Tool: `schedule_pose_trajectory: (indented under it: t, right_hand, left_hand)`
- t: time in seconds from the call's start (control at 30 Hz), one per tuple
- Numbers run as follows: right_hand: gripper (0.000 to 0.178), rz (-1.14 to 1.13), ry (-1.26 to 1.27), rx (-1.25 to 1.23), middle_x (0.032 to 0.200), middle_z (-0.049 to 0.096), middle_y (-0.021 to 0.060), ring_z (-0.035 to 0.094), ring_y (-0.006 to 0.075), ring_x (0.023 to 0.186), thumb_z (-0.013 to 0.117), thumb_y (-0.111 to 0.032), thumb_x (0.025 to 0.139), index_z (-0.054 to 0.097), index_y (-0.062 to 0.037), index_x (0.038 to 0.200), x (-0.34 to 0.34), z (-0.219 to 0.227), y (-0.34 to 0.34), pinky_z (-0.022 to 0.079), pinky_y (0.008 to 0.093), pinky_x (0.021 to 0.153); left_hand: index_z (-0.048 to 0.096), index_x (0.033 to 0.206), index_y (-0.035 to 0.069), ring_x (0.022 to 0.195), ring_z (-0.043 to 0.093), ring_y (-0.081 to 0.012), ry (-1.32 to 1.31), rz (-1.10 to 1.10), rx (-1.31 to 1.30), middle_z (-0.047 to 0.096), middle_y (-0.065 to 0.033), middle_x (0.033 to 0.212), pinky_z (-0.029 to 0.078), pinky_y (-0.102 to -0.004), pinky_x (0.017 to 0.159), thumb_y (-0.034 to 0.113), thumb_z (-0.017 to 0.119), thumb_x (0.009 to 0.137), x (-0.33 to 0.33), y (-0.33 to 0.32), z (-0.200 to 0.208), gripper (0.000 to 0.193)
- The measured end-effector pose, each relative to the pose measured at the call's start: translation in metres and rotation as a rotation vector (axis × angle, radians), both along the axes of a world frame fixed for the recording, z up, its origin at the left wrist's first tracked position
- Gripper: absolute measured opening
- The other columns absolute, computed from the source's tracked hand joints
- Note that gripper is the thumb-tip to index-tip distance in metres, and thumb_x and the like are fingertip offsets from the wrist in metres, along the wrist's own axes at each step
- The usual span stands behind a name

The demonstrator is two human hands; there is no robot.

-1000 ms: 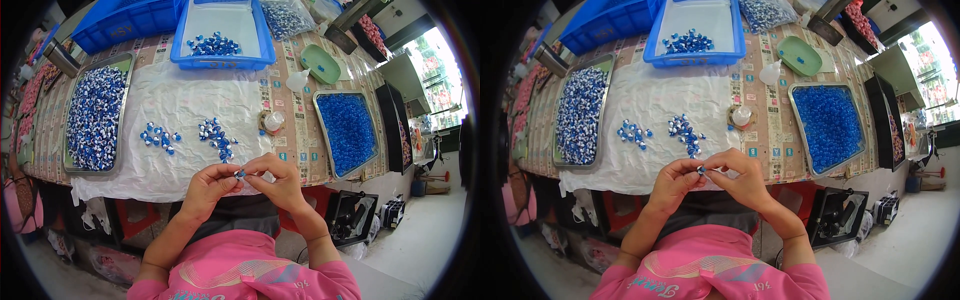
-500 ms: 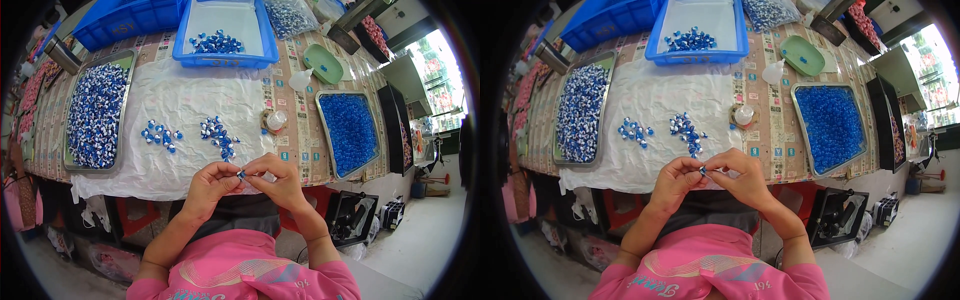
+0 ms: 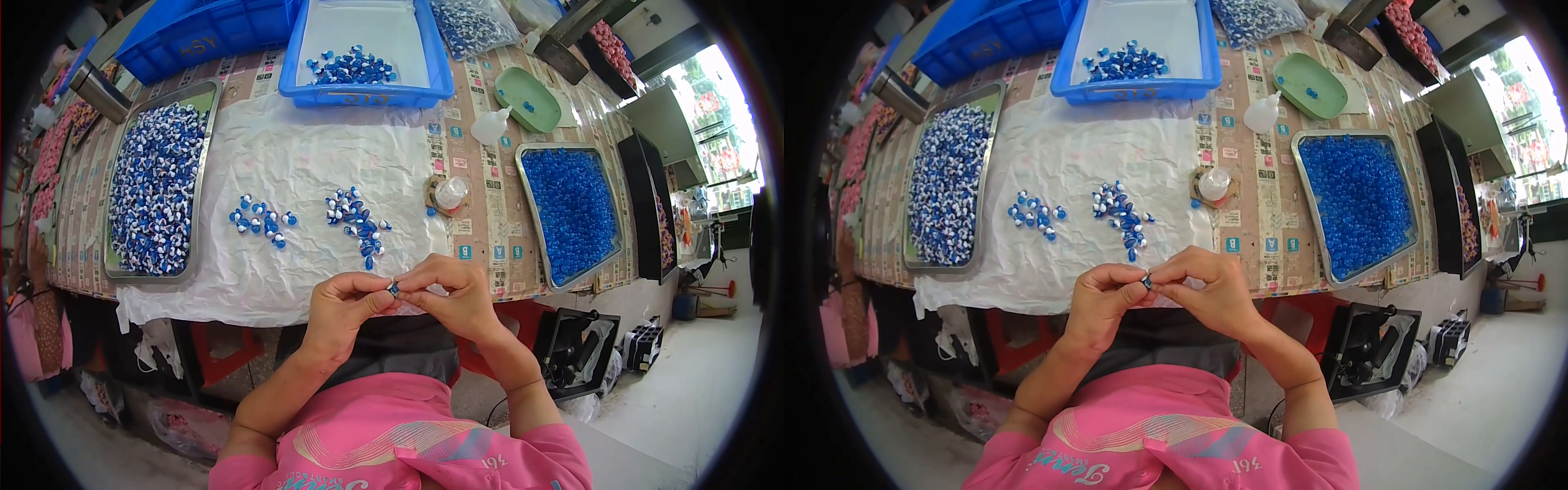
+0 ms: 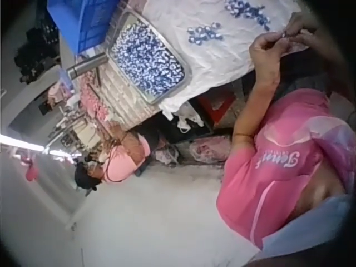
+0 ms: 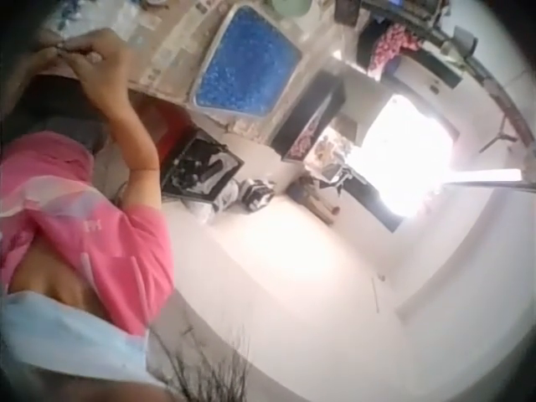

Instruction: Assembling small white and blue plastic toy components using a small bottle of adhesive.

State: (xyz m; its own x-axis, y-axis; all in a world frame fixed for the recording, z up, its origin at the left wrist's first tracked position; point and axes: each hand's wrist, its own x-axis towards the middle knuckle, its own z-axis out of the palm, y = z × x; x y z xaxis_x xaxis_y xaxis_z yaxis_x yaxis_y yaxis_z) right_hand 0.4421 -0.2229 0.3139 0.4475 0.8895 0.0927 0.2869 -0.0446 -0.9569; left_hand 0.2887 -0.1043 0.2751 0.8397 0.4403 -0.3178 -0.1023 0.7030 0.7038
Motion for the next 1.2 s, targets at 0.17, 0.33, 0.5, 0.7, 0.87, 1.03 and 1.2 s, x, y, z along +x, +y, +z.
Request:
schedule_pose_trajectory:
  t: [0.17,0.33,0.5,0.7,0.87,1.03,1.2]
  right_hand:
    - [0.015,0.011,0.017,-0.007,0.086,0.072,0.0096,0.068,0.0174,0.079,0.074,0.004,0.075,0.073,-0.0023,0.088,0.000,-0.001,-0.001,0.053,0.0273,0.070]
    - [0.015,0.009,0.059,-0.025,0.090,0.071,0.0098,0.068,0.0169,0.081,0.073,0.004,0.077,0.073,-0.0013,0.090,0.000,0.000,0.000,0.053,0.0271,0.072]
    - [0.019,0.017,0.110,-0.013,0.095,0.072,0.0100,0.067,0.0159,0.084,0.072,0.004,0.078,0.072,-0.0014,0.096,0.003,0.008,0.002,0.053,0.0268,0.074]
    - [0.016,-0.289,-0.242,-0.025,0.101,0.071,0.0115,0.065,0.0184,0.093,0.067,0.007,0.080,0.071,0.0027,0.094,0.034,0.025,-0.018,0.050,0.0291,0.083]
    - [0.021,-0.730,-0.786,-0.155,0.114,0.068,0.0096,0.063,0.0230,0.103,0.067,-0.001,0.083,0.071,-0.0031,0.103,0.102,0.027,-0.053,0.049,0.0312,0.086]
    - [0.025,-0.818,-1.091,-0.480,0.116,0.066,0.0104,0.059,0.0278,0.108,0.066,-0.006,0.085,0.070,-0.0052,0.109,0.151,0.018,-0.099,0.046,0.0371,0.093]
    - [0.023,-0.707,-0.993,-0.554,0.108,0.067,0.0134,0.061,0.0298,0.102,0.066,-0.006,0.083,0.070,-0.0034,0.105,0.167,0.007,-0.108,0.047,0.0370,0.090]
  left_hand:
    - [0.067,0.101,0.000,0.083,0.070,-0.0234,0.000,0.004,-0.019,0.069,-0.0152,0.096,0.060,-0.0330,0.077,-0.003,0.069,0.085,-0.001,-0.001,0.000,0.016]
    - [0.067,0.101,-0.003,0.081,0.070,-0.0191,-0.013,0.010,-0.098,0.069,-0.0134,0.093,0.060,-0.0293,0.076,-0.005,0.067,0.086,0.001,0.001,0.005,0.016]
    - [0.063,0.107,-0.001,0.083,0.070,-0.0182,-0.016,-0.023,-0.175,0.069,-0.0121,0.096,0.059,-0.0288,0.078,-0.004,0.067,0.086,-0.001,0.005,0.012,0.021]
    - [0.062,0.105,0.001,0.088,0.066,-0.0139,0.046,0.021,0.141,0.067,-0.0088,0.101,0.055,-0.0269,0.082,-0.007,0.068,0.084,-0.006,0.027,0.016,0.024]
    - [0.064,0.106,-0.002,0.090,0.063,-0.0090,0.087,0.109,0.421,0.066,-0.0054,0.100,0.051,-0.0216,0.080,-0.011,0.066,0.083,-0.016,0.049,0.015,0.025]
    - [0.064,0.102,-0.002,0.087,0.063,-0.0097,0.141,0.185,0.653,0.066,-0.0052,0.099,0.050,-0.0221,0.079,-0.011,0.064,0.083,-0.022,0.066,0.006,0.021]
    - [0.066,0.093,-0.001,0.083,0.064,-0.0187,0.356,0.261,1.249,0.065,-0.0117,0.093,0.050,-0.0263,0.073,-0.011,0.063,0.078,-0.024,0.081,0.017,0.018]
